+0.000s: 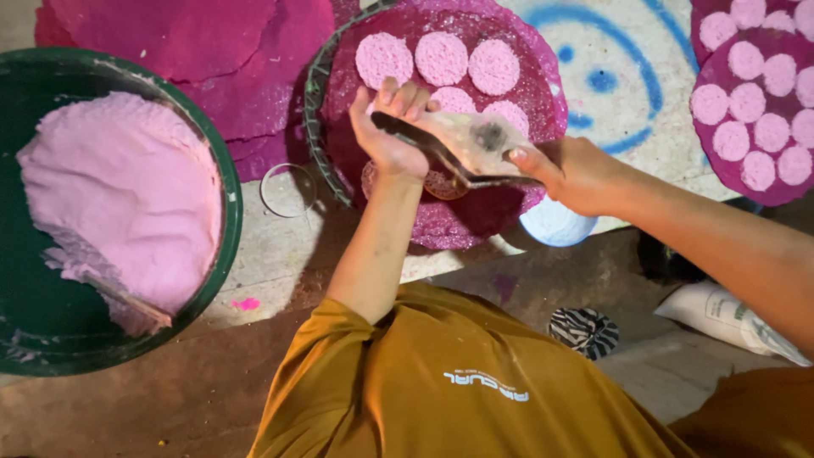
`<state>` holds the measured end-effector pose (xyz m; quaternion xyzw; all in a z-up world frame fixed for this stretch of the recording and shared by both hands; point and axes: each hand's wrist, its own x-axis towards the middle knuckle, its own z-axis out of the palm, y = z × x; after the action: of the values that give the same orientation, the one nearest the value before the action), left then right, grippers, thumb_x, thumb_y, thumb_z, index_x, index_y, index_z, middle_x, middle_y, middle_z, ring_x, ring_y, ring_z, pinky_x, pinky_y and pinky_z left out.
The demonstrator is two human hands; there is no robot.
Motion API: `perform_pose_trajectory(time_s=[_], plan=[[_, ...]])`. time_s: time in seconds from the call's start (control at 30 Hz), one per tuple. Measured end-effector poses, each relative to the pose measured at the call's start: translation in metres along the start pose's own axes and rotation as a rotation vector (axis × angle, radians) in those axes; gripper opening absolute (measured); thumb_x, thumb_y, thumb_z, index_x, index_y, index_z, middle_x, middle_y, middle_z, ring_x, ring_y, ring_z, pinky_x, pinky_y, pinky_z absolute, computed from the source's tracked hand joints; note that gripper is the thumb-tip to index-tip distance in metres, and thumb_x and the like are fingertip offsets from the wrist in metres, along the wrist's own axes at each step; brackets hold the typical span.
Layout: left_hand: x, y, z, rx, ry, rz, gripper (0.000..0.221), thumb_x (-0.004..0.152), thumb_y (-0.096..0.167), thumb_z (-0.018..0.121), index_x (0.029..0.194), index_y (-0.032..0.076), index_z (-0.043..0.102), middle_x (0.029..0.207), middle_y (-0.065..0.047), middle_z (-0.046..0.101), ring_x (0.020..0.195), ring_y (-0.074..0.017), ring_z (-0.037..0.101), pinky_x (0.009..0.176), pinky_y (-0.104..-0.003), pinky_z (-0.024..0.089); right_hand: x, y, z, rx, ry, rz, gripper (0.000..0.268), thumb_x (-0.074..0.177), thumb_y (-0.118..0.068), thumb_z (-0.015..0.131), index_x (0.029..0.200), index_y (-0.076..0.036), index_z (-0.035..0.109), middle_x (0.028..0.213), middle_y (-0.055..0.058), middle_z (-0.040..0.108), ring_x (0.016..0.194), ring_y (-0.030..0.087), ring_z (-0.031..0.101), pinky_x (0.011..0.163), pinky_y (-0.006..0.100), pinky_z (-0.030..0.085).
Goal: The person uses a mechanical hand press to mold disks from a pink paste and arranges them on circular mats.
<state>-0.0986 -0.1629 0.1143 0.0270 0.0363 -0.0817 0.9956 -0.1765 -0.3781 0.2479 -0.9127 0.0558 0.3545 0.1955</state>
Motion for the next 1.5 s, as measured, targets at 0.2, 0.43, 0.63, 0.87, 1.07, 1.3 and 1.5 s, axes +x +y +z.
perform_pose_trajectory(time_s=[0.2, 0.43, 0.63, 0.87, 1.07, 1.3, 1.5], plan=[[0.024, 0.0, 0.007, 0.037, -0.035, -0.005, 0.037, 0.097, 0.05, 0.04, 0.076, 0.019, 0.041, 0.063, 0.005, 0.036, 0.063, -0.0146, 0.038, 0.075, -0.037, 0.04, 0.005, 0.0, 0.004, -0.022, 0.216, -0.129, 0.069, 0.102, -0.063, 0.037, 0.119, -0.006, 0.07, 0.08, 0.025, 0.07, 0.075, 0.04, 0.07, 0.072, 0.051, 0.052], [0.024, 0.034, 0.02, 0.123, -0.067, 0.002, 0.04, 0.097, 0.051, 0.037, 0.074, 0.018, 0.038, 0.06, 0.004, 0.032, 0.056, -0.0138, 0.033, 0.066, -0.035, 0.036, 0.019, -0.017, 0.026, 0.126, 0.212, -0.242, 0.058, 0.102, -0.054, 0.039, 0.12, -0.009, 0.07, 0.078, 0.023, 0.069, 0.072, 0.039, 0.067, 0.071, 0.049, 0.05], [0.008, 0.017, 0.02, 0.129, 0.212, 0.01, 0.04, 0.097, 0.047, 0.034, 0.069, 0.018, 0.039, 0.054, 0.005, 0.034, 0.051, -0.0133, 0.032, 0.063, -0.036, 0.035, 0.013, -0.005, 0.026, 0.122, 0.102, -0.134, 0.061, 0.105, -0.055, 0.039, 0.104, -0.003, 0.071, 0.074, 0.026, 0.067, 0.07, 0.041, 0.065, 0.071, 0.049, 0.05], [0.023, 0.0, 0.037, 0.055, 0.257, 0.019, 0.039, 0.096, 0.045, 0.035, 0.067, 0.019, 0.039, 0.053, 0.005, 0.033, 0.051, -0.0139, 0.031, 0.061, -0.035, 0.035, 0.016, 0.007, 0.011, 0.008, 0.265, -0.145, 0.06, 0.105, -0.054, 0.041, 0.101, -0.003, 0.072, 0.08, 0.027, 0.068, 0.075, 0.045, 0.064, 0.071, 0.051, 0.049], [0.034, 0.003, 0.041, 0.138, 0.26, 0.023, 0.044, 0.097, 0.048, 0.033, 0.065, 0.018, 0.038, 0.052, 0.005, 0.03, 0.048, -0.0129, 0.028, 0.054, -0.034, 0.031, 0.021, 0.009, 0.022, 0.14, 0.3, -0.259, 0.056, 0.107, -0.05, 0.041, 0.104, -0.002, 0.07, 0.082, 0.026, 0.068, 0.077, 0.043, 0.066, 0.074, 0.049, 0.05], [0.042, 0.002, 0.054, 0.054, 0.064, -0.103, 0.052, 0.1, 0.051, 0.026, 0.07, 0.013, 0.044, 0.055, 0.002, 0.039, 0.055, -0.0156, 0.037, 0.058, -0.034, 0.036, 0.027, 0.026, 0.023, 0.176, 0.448, -0.295, 0.054, 0.107, -0.048, 0.045, 0.113, -0.001, 0.071, 0.088, 0.024, 0.071, 0.081, 0.04, 0.065, 0.074, 0.049, 0.05], [0.006, 0.023, 0.002, 0.978, 0.228, -0.404, 0.051, 0.105, 0.046, 0.017, 0.12, 0.009, 0.049, 0.093, -0.007, 0.067, 0.074, -0.0168, 0.061, 0.062, -0.033, 0.049, 0.025, 0.051, 0.045, 0.474, 0.378, -0.322, 0.06, 0.11, -0.052, 0.047, 0.093, 0.003, 0.064, 0.07, 0.004, 0.053, 0.068, 0.013, 0.048, 0.059, 0.036, 0.041]])
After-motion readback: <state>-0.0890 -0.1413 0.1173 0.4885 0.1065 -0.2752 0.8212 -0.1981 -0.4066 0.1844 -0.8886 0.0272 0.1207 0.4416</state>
